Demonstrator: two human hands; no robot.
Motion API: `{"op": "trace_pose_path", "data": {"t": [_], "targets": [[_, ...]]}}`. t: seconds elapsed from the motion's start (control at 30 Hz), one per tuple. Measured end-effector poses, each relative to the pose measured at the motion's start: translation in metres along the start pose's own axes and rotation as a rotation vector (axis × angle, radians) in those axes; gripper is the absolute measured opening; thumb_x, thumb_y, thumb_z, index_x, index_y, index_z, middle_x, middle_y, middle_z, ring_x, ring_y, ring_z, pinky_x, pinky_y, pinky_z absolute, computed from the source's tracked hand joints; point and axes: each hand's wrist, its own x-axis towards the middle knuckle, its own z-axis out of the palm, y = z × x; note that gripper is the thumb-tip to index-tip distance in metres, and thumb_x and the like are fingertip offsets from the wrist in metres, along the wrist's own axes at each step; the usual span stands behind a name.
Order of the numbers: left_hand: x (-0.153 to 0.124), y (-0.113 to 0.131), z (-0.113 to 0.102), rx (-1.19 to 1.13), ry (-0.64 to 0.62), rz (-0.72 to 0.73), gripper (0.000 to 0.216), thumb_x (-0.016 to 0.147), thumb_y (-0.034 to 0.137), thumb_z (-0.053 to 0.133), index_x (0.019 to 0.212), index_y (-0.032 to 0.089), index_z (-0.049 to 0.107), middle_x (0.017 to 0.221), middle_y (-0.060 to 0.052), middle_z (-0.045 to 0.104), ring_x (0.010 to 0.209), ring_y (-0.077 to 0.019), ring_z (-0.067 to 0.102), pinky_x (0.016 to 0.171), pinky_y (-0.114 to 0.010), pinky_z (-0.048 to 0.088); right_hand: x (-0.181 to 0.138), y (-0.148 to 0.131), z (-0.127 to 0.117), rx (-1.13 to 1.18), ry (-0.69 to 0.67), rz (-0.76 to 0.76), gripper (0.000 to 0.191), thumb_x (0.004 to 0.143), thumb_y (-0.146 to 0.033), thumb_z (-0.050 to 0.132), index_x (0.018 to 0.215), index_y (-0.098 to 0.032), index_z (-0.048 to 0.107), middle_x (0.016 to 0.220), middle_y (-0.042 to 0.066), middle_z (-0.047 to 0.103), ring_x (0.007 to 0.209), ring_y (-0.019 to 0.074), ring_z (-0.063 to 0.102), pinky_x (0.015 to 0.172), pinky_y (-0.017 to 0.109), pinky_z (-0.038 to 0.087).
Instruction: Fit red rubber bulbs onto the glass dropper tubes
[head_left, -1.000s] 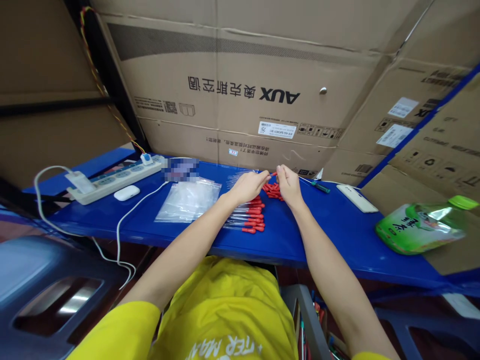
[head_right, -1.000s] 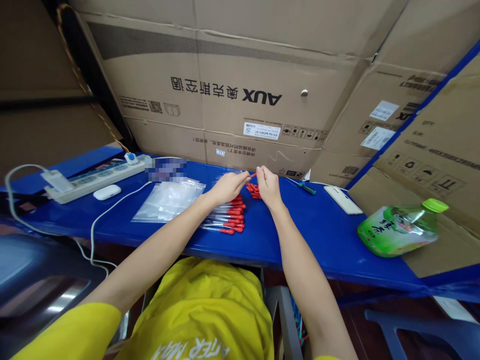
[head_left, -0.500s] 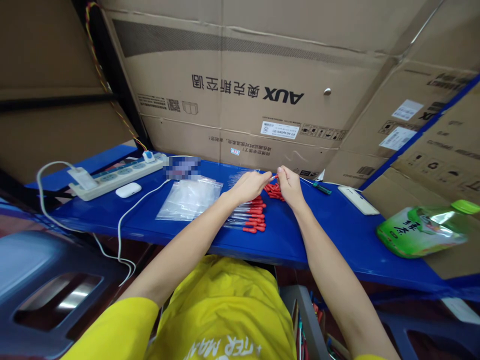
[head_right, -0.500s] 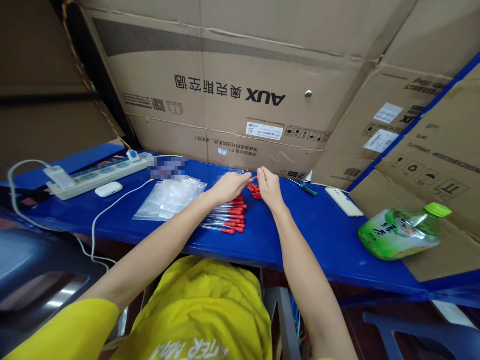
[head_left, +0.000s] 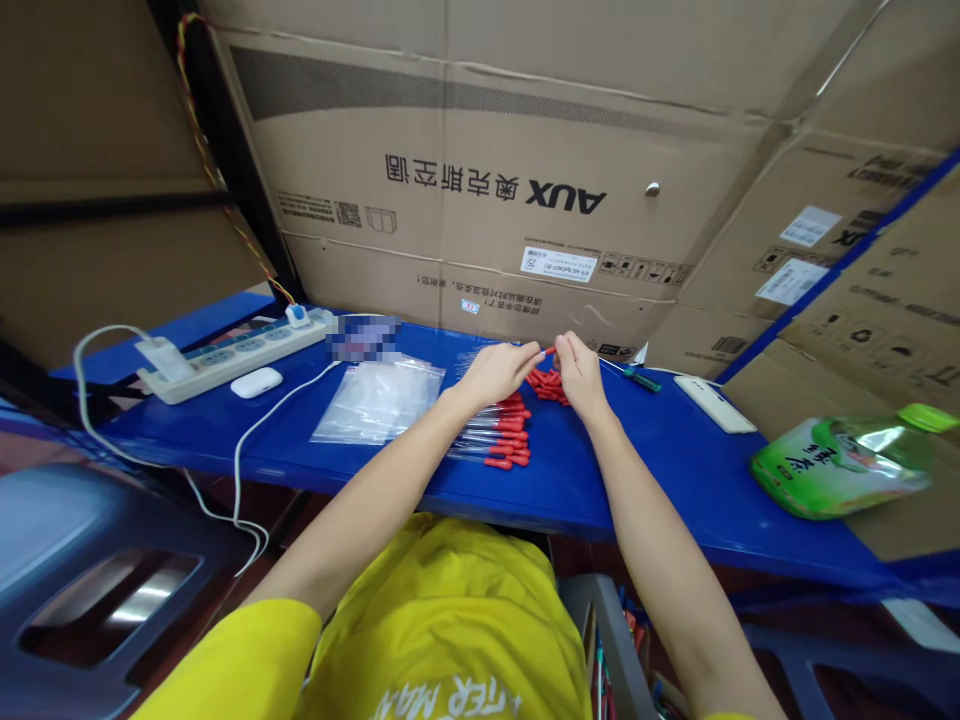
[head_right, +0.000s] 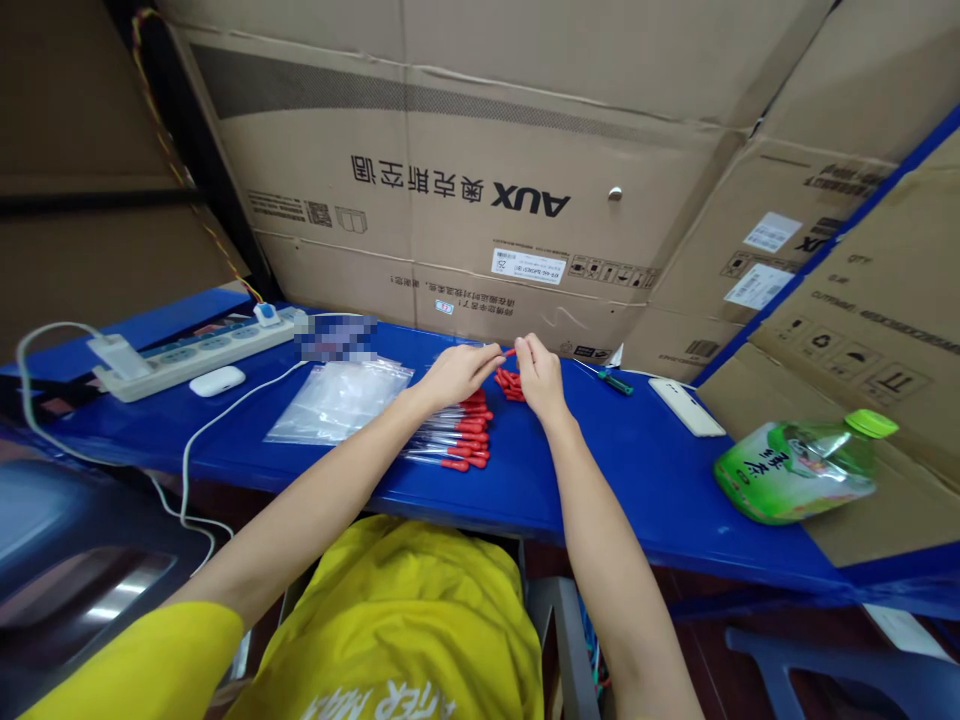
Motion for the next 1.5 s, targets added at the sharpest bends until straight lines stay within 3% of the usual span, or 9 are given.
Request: {"op": "trace_pose_path", "data": {"t": [0.2,0.37,0.47,0.6,0.73,0.9,1.0,1.27,1.5], "targets": [[-0.001,-0.022,-0.020,-0.069,-0.063,0.013,0.044,0.109,0.053,0.044,0.101,0.023,0.075,0.093,-0.007,0.078,0.087,-0.0229,0.071,0.077,-0.028,0.045,0.002,0.000,0.007,0.101,-0.086,-0.001,0.032,0.097,-0.054,0.061,0.095,-0.022,0.064,0.083,0.001,0.067,0.074,0.0180,0.061,0.073,0.031,0.046],[-0.002,-0.040,-0.033,-0.122,0.184,-0.206,0.061,0.114,0.049,0.022,0.111,0.020,0.076,0.115,-0.011,0.080,0.111,-0.0243,0.072,0.105,-0.035,0.047,-0.003,-0.009,0.016,0.162,-0.251,0.016,0.024,0.089,-0.044,0.069,0.097,-0.022,0.067,0.093,0.004,0.075,0.081,0.0195,0.067,0.073,0.030,0.048],[-0.002,-0.048,-0.030,-0.062,0.302,-0.390,0.058,0.114,0.051,0.022,0.133,0.023,0.069,0.123,-0.011,0.078,0.126,-0.0280,0.067,0.127,-0.057,0.026,-0.008,-0.015,0.022,0.081,-0.372,-0.049,0.013,0.088,-0.035,0.070,0.091,-0.022,0.071,0.089,0.003,0.074,0.080,0.0197,0.064,0.076,0.032,0.048],[-0.002,-0.054,-0.022,-0.098,0.369,-0.507,0.056,0.111,0.059,0.025,0.144,0.038,0.065,0.164,-0.006,0.052,0.164,-0.0349,0.024,0.128,-0.072,0.010,-0.013,-0.018,0.028,-0.077,-0.441,-0.120,0.003,0.086,-0.025,0.072,0.087,-0.023,0.073,0.087,0.003,0.070,0.083,0.0203,0.061,0.082,0.033,0.047],[0.001,-0.054,-0.019,-0.115,0.440,-0.500,0.054,0.108,0.060,0.037,0.144,0.035,0.068,0.163,-0.009,0.052,0.168,-0.0345,0.000,0.128,-0.073,0.009,-0.013,-0.016,0.029,-0.158,-0.456,-0.123,0.003,0.087,-0.026,0.073,0.088,-0.023,0.073,0.087,0.003,0.068,0.085,0.0212,0.059,0.083,0.033,0.046],[0.003,-0.049,-0.017,-0.123,0.417,-0.428,0.061,0.111,0.052,0.033,0.088,0.025,0.082,0.128,-0.010,0.077,0.157,-0.0354,0.038,0.129,-0.072,-0.006,-0.010,-0.010,0.030,-0.170,-0.380,-0.118,0.008,0.094,-0.028,0.067,0.091,-0.024,0.072,0.087,0.004,0.070,0.087,0.0228,0.060,0.082,0.034,0.046],[0.003,-0.052,-0.014,-0.193,0.405,-0.445,0.071,0.113,0.046,0.024,0.072,0.022,0.076,0.082,-0.005,0.080,0.113,-0.0272,0.072,0.132,-0.066,0.000,-0.008,-0.003,0.031,-0.191,-0.297,-0.088,0.014,0.100,-0.033,0.062,0.094,-0.025,0.071,0.091,0.005,0.074,0.087,0.0241,0.062,0.082,0.036,0.046],[0.004,-0.065,-0.008,-0.352,0.508,-0.431,0.062,0.113,0.049,0.029,0.093,0.017,0.079,0.058,-0.002,0.067,0.074,-0.0204,0.075,0.102,-0.036,0.053,-0.003,0.012,0.028,-0.244,-0.178,-0.017,0.024,0.107,-0.037,0.048,0.106,-0.026,0.069,0.092,0.006,0.077,0.093,0.0274,0.066,0.087,0.038,0.047],[0.004,-0.067,0.000,-0.514,0.505,-0.349,0.047,0.113,0.047,0.030,0.130,0.014,0.060,0.063,0.001,0.065,0.078,-0.0179,0.077,0.081,-0.027,0.056,0.000,0.020,0.030,-0.425,-0.196,-0.061,0.028,0.105,-0.031,0.052,0.126,-0.024,0.070,0.105,0.012,0.077,0.104,0.0320,0.064,0.092,0.042,0.047]]}}
